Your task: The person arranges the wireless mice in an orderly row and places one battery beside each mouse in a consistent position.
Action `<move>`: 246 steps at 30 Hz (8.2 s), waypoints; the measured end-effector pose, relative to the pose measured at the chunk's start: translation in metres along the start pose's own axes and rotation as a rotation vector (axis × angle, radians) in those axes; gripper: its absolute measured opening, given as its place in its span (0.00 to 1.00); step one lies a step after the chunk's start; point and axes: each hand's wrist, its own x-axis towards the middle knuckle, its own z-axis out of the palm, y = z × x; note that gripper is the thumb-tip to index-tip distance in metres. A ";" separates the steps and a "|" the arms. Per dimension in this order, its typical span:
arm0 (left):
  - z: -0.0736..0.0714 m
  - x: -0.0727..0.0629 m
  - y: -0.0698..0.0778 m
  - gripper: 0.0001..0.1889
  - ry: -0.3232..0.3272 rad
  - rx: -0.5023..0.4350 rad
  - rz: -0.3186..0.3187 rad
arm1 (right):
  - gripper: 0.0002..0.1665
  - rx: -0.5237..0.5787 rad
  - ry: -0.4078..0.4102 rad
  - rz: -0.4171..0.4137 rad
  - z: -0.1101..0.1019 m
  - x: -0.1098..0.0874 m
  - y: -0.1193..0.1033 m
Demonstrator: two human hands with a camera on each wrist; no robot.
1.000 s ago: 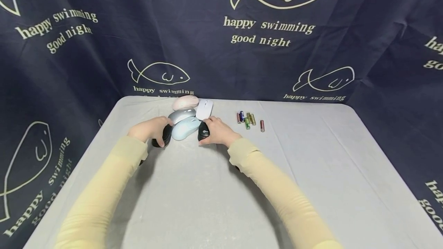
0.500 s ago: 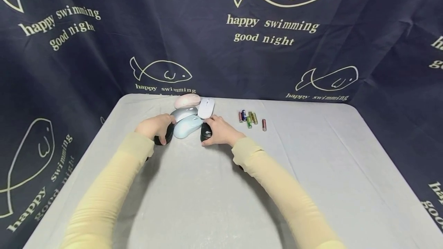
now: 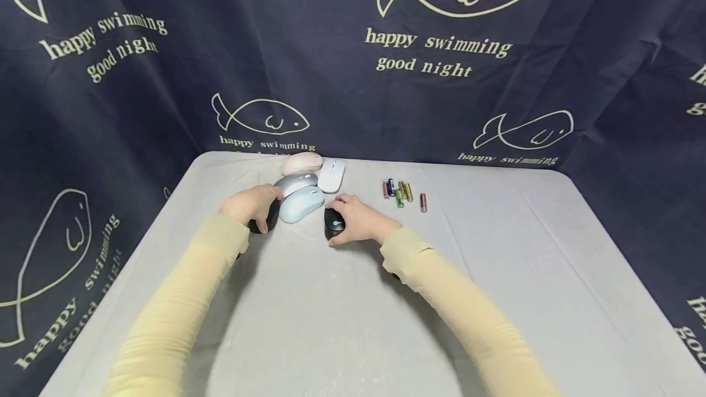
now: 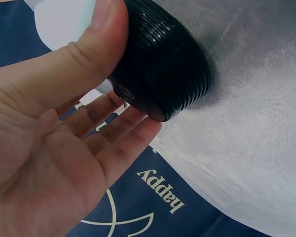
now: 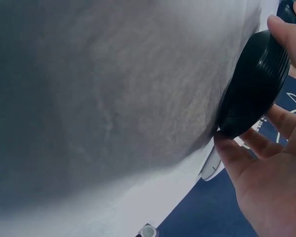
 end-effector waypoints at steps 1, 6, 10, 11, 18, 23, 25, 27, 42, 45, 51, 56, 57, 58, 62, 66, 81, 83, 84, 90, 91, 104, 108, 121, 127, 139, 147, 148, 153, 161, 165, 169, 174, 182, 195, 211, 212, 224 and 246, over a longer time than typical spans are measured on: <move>0.000 0.000 0.000 0.43 0.000 -0.001 0.000 | 0.49 0.000 -0.003 -0.003 0.001 -0.001 0.000; 0.002 0.002 0.002 0.43 -0.003 0.005 -0.006 | 0.49 -0.001 0.002 -0.004 0.003 -0.002 0.002; 0.003 0.003 0.002 0.43 -0.003 0.013 -0.011 | 0.49 0.010 -0.003 -0.006 0.002 -0.003 0.001; 0.003 0.003 0.002 0.43 -0.003 0.012 -0.010 | 0.49 0.014 -0.006 -0.006 0.002 -0.003 0.001; 0.005 0.003 0.003 0.43 0.001 -0.010 -0.015 | 0.50 0.028 -0.013 -0.001 0.002 -0.004 0.002; 0.004 0.004 0.004 0.43 -0.004 -0.023 -0.025 | 0.50 0.023 -0.010 0.002 0.003 -0.004 0.005; 0.003 0.005 0.004 0.43 -0.008 -0.027 -0.031 | 0.50 0.024 -0.012 0.003 0.003 -0.004 0.005; 0.003 0.004 0.004 0.43 -0.005 -0.029 -0.032 | 0.51 0.028 -0.010 0.006 0.003 -0.004 0.005; 0.001 0.000 0.003 0.43 0.005 -0.017 -0.038 | 0.54 0.050 -0.025 0.034 0.003 -0.006 -0.002; 0.001 0.000 0.003 0.43 0.007 -0.020 -0.040 | 0.58 0.039 -0.022 0.034 0.001 -0.006 -0.004; 0.000 0.001 0.001 0.44 0.004 -0.016 -0.044 | 0.58 -0.014 0.017 0.040 -0.007 0.000 -0.014; -0.001 0.002 0.001 0.44 -0.002 -0.013 -0.055 | 0.56 -0.057 0.057 0.061 -0.012 0.009 -0.028; -0.001 0.002 0.001 0.43 -0.003 -0.015 -0.058 | 0.56 -0.064 0.065 0.065 -0.012 0.011 -0.031; -0.001 0.002 0.002 0.43 -0.004 -0.016 -0.060 | 0.56 -0.069 0.073 0.069 -0.012 0.013 -0.034; -0.001 0.001 0.003 0.43 -0.009 -0.028 -0.073 | 0.54 -0.108 0.096 0.084 -0.012 0.023 -0.046; 0.000 0.001 0.003 0.43 -0.015 -0.040 -0.087 | 0.54 -0.123 0.104 0.117 -0.010 0.033 -0.055; 0.002 0.006 0.002 0.43 -0.002 -0.012 -0.077 | 0.56 -0.155 0.079 0.319 0.006 0.060 -0.076; 0.002 0.006 0.003 0.43 0.003 -0.021 -0.080 | 0.56 -0.156 0.080 0.341 0.008 0.062 -0.077; 0.001 0.005 0.004 0.43 0.005 -0.023 -0.082 | 0.56 -0.157 0.082 0.352 0.009 0.064 -0.077; -0.001 0.004 0.005 0.43 -0.006 -0.024 -0.100 | 0.58 -0.165 0.074 0.404 0.013 0.072 -0.081; -0.001 0.005 0.006 0.43 -0.007 -0.022 -0.100 | 0.58 -0.167 0.073 0.410 0.014 0.073 -0.081; -0.001 0.007 0.007 0.42 -0.023 -0.024 -0.123 | 0.60 -0.212 0.074 0.484 0.025 0.089 -0.076; -0.002 0.007 0.008 0.43 -0.026 -0.025 -0.124 | 0.60 -0.238 0.101 0.514 0.027 0.088 -0.079; -0.002 0.007 0.006 0.43 -0.038 -0.034 -0.145 | 0.59 -0.231 0.089 0.517 0.031 0.089 -0.082; -0.002 0.006 0.007 0.42 -0.046 -0.032 -0.138 | 0.61 -0.219 0.054 0.506 0.028 0.084 -0.084; -0.003 0.007 0.009 0.41 -0.035 -0.033 -0.141 | 0.57 -0.222 0.062 0.461 0.026 0.079 -0.085; -0.003 0.007 0.010 0.40 -0.039 -0.016 -0.132 | 0.56 -0.214 0.041 0.339 0.015 0.076 -0.080; -0.003 0.007 0.010 0.40 -0.038 -0.017 -0.131 | 0.56 -0.220 0.037 0.321 0.012 0.076 -0.080; -0.002 0.006 0.007 0.43 -0.021 -0.030 -0.125 | 0.56 -0.186 0.040 0.208 -0.009 0.068 -0.074; -0.002 0.006 0.008 0.41 -0.023 -0.011 -0.121 | 0.56 -0.125 0.058 0.055 -0.049 0.046 -0.043; -0.002 0.005 0.007 0.40 -0.023 -0.011 -0.115 | 0.58 -0.125 0.057 0.017 -0.061 0.033 -0.024; -0.002 0.005 0.007 0.40 -0.023 -0.020 -0.114 | 0.58 -0.118 0.058 -0.026 -0.067 0.019 -0.005; -0.001 0.006 0.007 0.40 -0.021 -0.028 -0.115 | 0.57 -0.106 0.068 -0.083 -0.070 0.002 0.014; 0.002 0.006 0.004 0.41 -0.008 -0.043 -0.117 | 0.56 -0.076 0.059 -0.157 -0.070 -0.023 0.038; 0.001 0.006 0.004 0.41 -0.012 -0.045 -0.113 | 0.57 -0.076 0.043 -0.211 -0.062 -0.052 0.058; 0.002 0.006 0.003 0.42 -0.013 -0.051 -0.102 | 0.57 -0.051 0.001 -0.185 -0.037 -0.062 0.075; 0.002 0.006 0.003 0.42 -0.014 -0.051 -0.101 | 0.57 -0.050 0.000 -0.182 -0.037 -0.063 0.076; 0.002 0.005 0.003 0.42 -0.010 -0.058 -0.086 | 0.57 -0.031 -0.035 -0.165 -0.031 -0.062 0.079; 0.000 0.003 0.003 0.42 -0.011 -0.049 -0.080 | 0.58 -0.028 -0.034 -0.160 -0.024 -0.060 0.084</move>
